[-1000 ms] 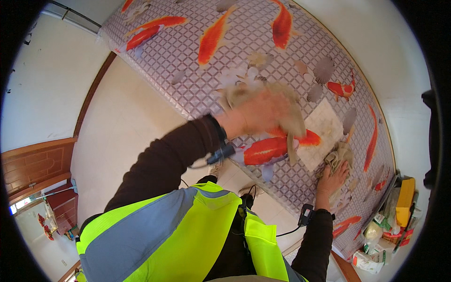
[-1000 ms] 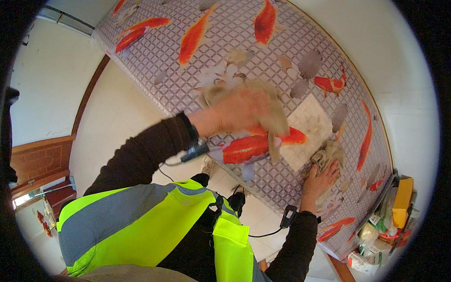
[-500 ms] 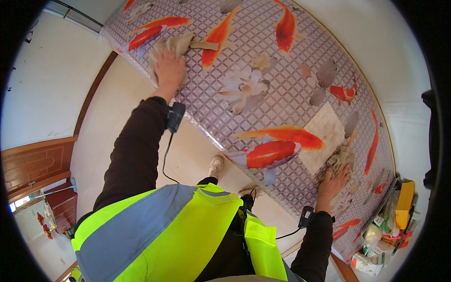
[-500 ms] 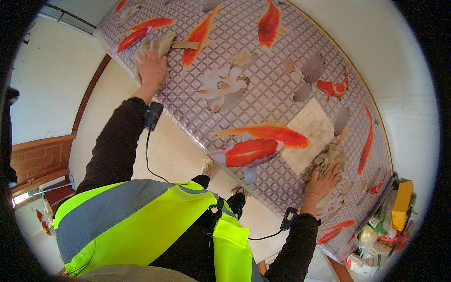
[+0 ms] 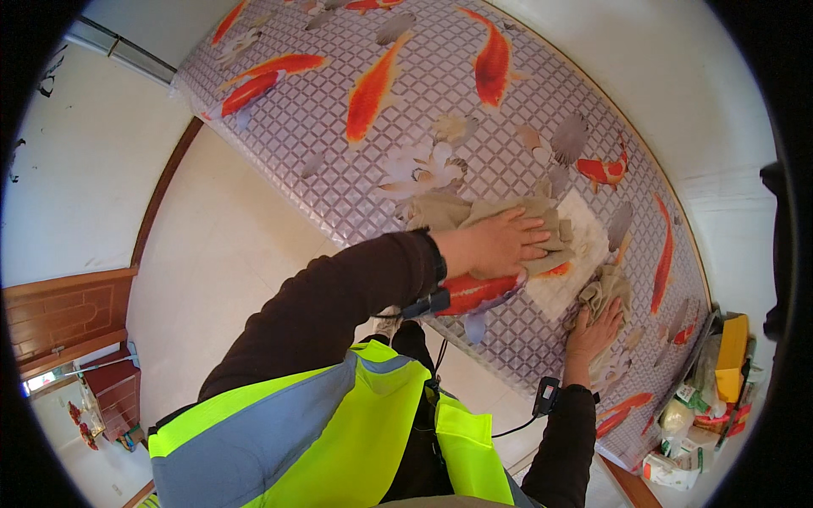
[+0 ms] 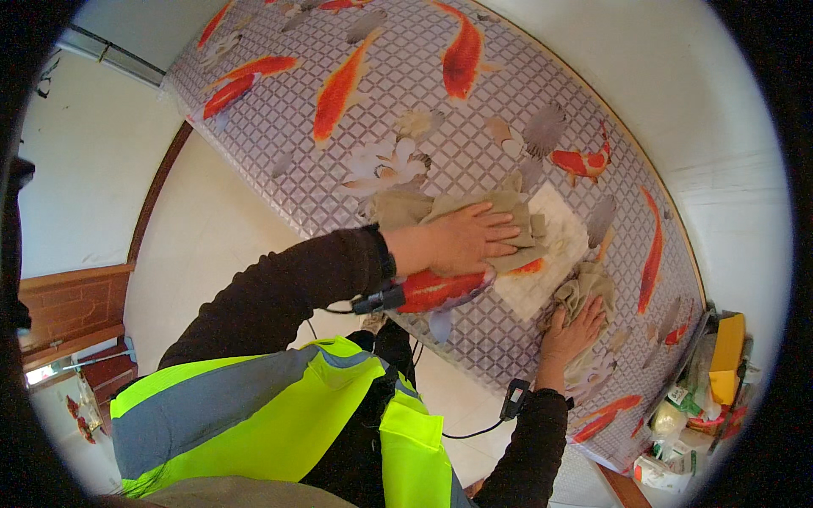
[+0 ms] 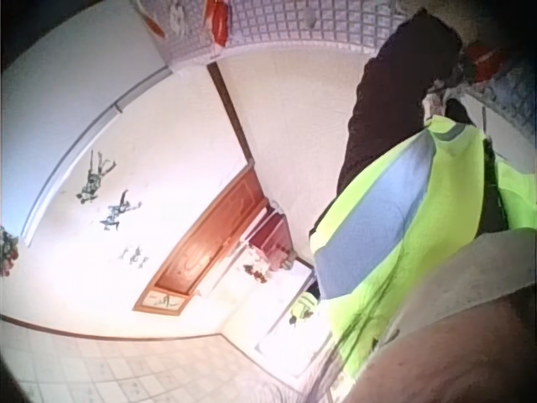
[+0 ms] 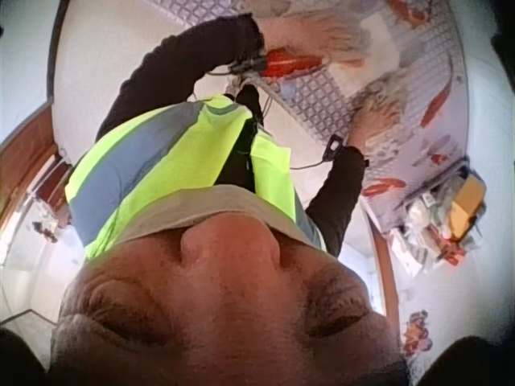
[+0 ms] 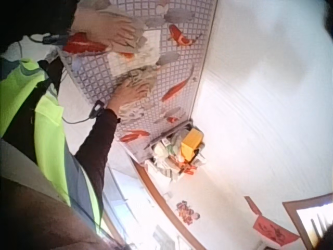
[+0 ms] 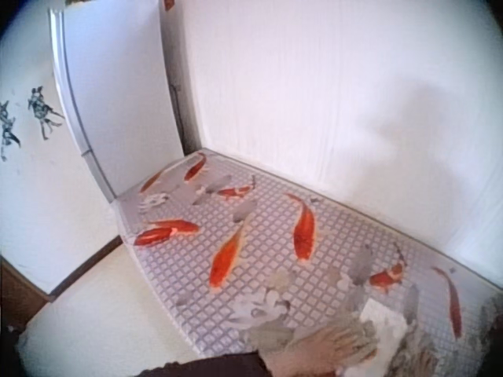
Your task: The person wipes a large round table covered with a fish-patterned tablecloth using two cloths. They move the cloths in overlapping strokes across the surface, working around items placed on the table. The person remains standing throughout the task.
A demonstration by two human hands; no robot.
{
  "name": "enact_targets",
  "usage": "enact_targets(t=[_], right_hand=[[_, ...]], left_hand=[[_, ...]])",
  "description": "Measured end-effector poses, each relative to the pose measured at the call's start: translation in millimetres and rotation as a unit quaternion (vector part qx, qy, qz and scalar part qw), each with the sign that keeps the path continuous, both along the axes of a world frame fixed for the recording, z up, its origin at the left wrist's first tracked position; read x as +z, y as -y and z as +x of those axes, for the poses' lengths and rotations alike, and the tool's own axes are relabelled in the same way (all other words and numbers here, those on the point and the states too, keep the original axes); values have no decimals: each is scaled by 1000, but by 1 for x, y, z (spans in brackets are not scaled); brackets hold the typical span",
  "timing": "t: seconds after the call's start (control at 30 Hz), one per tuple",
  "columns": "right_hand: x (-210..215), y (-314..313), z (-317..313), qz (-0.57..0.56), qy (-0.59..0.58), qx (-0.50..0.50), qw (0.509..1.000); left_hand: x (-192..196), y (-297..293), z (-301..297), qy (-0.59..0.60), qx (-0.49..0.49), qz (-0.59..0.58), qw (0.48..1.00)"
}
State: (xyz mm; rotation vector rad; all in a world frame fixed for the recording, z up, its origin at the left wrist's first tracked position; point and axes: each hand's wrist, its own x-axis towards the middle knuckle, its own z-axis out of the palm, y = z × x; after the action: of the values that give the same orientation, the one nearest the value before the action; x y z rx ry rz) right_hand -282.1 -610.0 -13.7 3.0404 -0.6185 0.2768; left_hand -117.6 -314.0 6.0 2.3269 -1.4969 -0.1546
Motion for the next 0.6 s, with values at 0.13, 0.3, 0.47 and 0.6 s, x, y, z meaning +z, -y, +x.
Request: enact_targets(t=[0.13, 0.3, 0.47, 0.6], right_hand=[[3, -3, 2, 0, -10, -8, 1000], [2, -1, 1, -3, -6, 7, 1000], [6, -1, 1, -8, -12, 15, 1000], [8, -5, 2, -8, -19, 8, 1000]], left_hand=[[3, -20, 79, 47, 79, -3, 996], [-4, -139, 154, 145, 286, 45, 946], [0, -275, 131, 81, 545, 182, 814], [-15, -309, 111, 38, 721, 144, 677]])
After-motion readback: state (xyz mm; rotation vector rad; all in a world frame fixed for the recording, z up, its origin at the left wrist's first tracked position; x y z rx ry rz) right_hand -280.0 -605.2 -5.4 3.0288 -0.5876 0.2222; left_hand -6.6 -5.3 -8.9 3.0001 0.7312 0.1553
